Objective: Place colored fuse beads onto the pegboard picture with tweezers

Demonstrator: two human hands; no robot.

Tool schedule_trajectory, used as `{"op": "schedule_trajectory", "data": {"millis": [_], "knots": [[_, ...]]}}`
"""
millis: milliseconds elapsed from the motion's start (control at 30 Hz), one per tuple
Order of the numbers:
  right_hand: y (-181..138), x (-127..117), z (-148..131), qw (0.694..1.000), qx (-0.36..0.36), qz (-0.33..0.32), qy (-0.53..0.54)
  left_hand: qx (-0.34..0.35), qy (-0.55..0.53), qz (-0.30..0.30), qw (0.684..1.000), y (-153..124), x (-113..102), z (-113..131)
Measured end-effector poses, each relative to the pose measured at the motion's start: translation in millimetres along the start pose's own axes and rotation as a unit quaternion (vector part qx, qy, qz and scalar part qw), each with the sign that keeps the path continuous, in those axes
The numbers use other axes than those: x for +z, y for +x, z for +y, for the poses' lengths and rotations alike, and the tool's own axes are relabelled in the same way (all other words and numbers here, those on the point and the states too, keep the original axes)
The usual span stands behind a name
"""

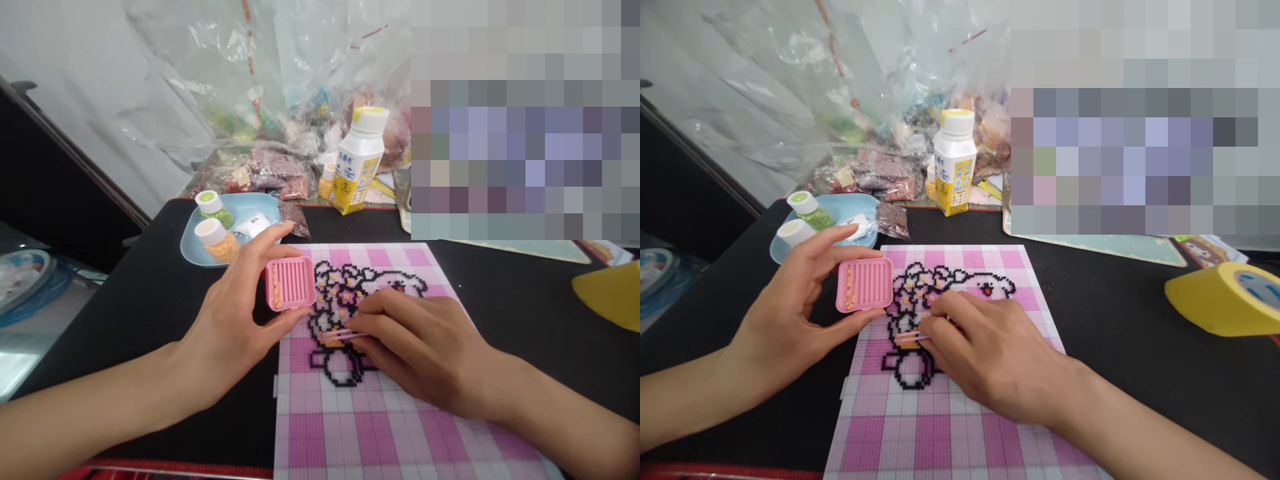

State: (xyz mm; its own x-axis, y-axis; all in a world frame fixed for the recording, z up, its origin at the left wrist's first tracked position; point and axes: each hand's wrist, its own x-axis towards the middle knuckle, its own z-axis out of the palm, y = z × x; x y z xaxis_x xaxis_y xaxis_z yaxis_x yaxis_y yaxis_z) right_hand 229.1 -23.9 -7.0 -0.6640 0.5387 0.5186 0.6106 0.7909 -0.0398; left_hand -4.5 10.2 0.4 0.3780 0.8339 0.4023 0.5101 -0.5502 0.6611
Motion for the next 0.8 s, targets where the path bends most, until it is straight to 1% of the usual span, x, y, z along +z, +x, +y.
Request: {"op": "schedule_trajectory", "data": {"millis": [500, 800], "knots": [[-0.6, 0.0, -0.3, 1.000, -0.002, 0.005, -0.012, 0.006, -0.001, -0.005, 1.000, 0.9, 0.5, 1.1], [-0.6, 0.6, 0.1, 1.000, 0.000, -0.005, -0.014, 0.012, 0.009, -0.006, 1.000, 1.0, 0.9, 0.2]]}}
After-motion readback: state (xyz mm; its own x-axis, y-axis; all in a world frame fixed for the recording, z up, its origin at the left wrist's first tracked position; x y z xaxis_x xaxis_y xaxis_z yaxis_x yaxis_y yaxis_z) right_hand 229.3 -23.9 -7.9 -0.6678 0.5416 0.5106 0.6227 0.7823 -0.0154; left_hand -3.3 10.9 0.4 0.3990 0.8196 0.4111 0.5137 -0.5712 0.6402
